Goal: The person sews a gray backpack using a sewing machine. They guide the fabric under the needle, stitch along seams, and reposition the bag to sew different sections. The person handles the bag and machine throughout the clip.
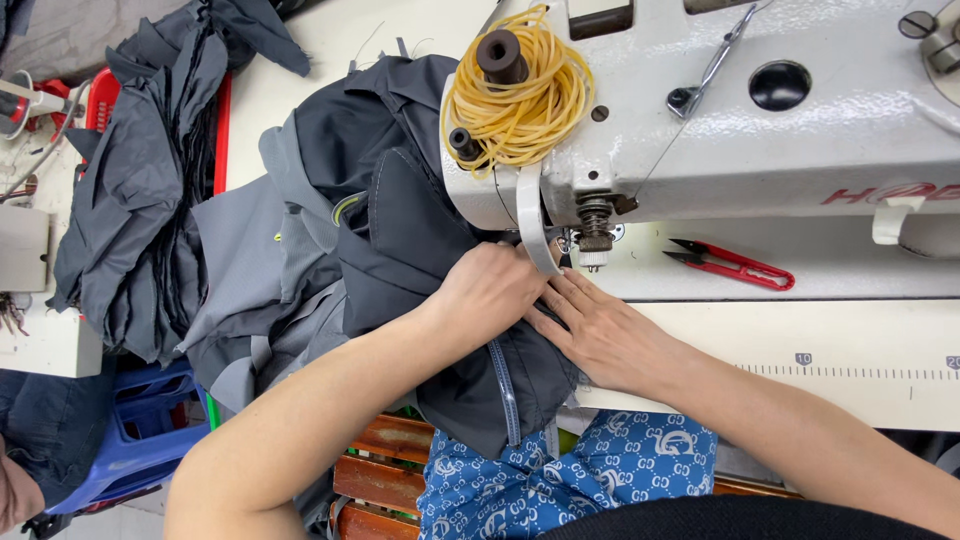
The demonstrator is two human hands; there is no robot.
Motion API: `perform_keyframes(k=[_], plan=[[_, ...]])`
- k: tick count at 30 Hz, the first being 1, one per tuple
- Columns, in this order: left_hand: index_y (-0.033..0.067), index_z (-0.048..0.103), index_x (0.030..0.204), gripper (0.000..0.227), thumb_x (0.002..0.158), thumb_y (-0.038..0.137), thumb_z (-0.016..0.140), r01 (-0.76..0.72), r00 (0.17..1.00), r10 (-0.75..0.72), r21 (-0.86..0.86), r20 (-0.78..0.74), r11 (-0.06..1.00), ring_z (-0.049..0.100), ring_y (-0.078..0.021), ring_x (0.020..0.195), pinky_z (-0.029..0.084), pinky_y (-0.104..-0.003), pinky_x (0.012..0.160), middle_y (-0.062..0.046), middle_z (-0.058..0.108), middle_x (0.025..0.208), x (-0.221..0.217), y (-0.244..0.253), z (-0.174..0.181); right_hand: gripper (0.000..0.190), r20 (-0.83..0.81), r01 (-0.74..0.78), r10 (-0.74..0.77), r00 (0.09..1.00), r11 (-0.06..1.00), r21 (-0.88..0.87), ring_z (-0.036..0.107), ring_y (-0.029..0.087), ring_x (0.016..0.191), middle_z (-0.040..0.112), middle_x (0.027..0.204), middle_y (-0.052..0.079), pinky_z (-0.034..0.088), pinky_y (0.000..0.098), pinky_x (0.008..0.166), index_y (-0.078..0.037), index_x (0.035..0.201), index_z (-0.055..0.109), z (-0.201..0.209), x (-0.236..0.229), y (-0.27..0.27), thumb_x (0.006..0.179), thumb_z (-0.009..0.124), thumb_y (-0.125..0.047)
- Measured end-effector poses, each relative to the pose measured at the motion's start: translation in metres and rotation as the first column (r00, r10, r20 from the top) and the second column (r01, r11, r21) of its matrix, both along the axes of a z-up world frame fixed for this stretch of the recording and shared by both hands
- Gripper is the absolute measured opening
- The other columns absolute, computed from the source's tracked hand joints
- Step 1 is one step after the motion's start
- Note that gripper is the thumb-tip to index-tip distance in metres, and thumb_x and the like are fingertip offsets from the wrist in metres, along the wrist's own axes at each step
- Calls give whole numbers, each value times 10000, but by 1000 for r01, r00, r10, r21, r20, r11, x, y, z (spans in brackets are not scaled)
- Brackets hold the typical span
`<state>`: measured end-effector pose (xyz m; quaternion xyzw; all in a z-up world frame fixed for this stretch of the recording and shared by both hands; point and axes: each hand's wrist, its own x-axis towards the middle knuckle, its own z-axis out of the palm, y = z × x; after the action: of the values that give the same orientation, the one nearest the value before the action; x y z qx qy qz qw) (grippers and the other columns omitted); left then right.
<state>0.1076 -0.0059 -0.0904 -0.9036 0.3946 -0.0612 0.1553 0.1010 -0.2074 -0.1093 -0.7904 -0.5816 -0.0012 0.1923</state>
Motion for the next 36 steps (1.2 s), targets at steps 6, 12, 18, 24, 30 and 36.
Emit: perform_keyframes(k=[6, 12, 18, 24, 30, 36], plan=[[100, 619, 574, 348, 911, 16, 628, 0, 992, -8, -68, -124, 998, 517, -242, 546, 444, -337, 559, -101, 551, 548, 2, 4, -32, 412, -22, 0, -2, 1000, 996, -87, 577, 393, 1303, 645, 1198, 308, 252, 537, 1242, -35, 1280, 614, -27, 12, 10, 972, 354, -123], [102, 582, 565, 417, 968, -3, 599, -26, 988, 8, -116, -153, 993, 538, -236, 570, 444, -318, 613, -70, 560, 561, 9, 22, -35, 363, -15, -11, 11, 1000, 1000, 4, 592, 430, 1243, 639, 1078, 299, 254, 571, 1234, -19, 1209, 617, -65, 14, 17, 991, 353, -139], [120, 576, 607, 357, 958, 73, 627, -47, 987, 5, -253, -163, 966, 529, -234, 564, 486, -398, 617, -36, 514, 556, 23, 35, -58, 370, 20, -10, 10, 1000, 1000, -29, 675, 396, 975, 648, 965, 265, 391, 586, 1118, -4, 1229, 611, -89, 17, 25, 963, 384, -121], [133, 565, 592, 336, 919, 84, 625, -89, 984, 42, -269, -175, 959, 522, -232, 545, 462, -400, 563, -59, 526, 547, 23, 34, -85, 398, 55, 19, -14, 998, 995, -94, 609, 304, 628, 612, 834, 210, 504, 491, 699, -16, 1278, 584, -74, 23, 35, 953, 363, -72], [-5, 699, 758, 127, 806, 15, 583, 14, 999, -16, -39, -43, 999, 606, -335, 705, 500, -574, 892, -183, 600, 670, 16, 13, 5, 361, 90, 76, -75, 993, 997, -1, 675, 414, 994, 655, 901, 265, 456, 517, 1010, 0, 1206, 629, -54, 24, 29, 959, 430, -173], [0, 725, 794, 213, 875, -21, 529, 134, 989, -132, -20, 67, 991, 576, -349, 720, 518, -516, 866, -188, 584, 667, 23, 5, 30, 295, 198, 222, -241, 950, 969, 111, 584, 475, 1304, 646, 1254, 329, 504, 431, 847, 2, 1186, 652, -62, 13, 18, 1012, 449, -121]])
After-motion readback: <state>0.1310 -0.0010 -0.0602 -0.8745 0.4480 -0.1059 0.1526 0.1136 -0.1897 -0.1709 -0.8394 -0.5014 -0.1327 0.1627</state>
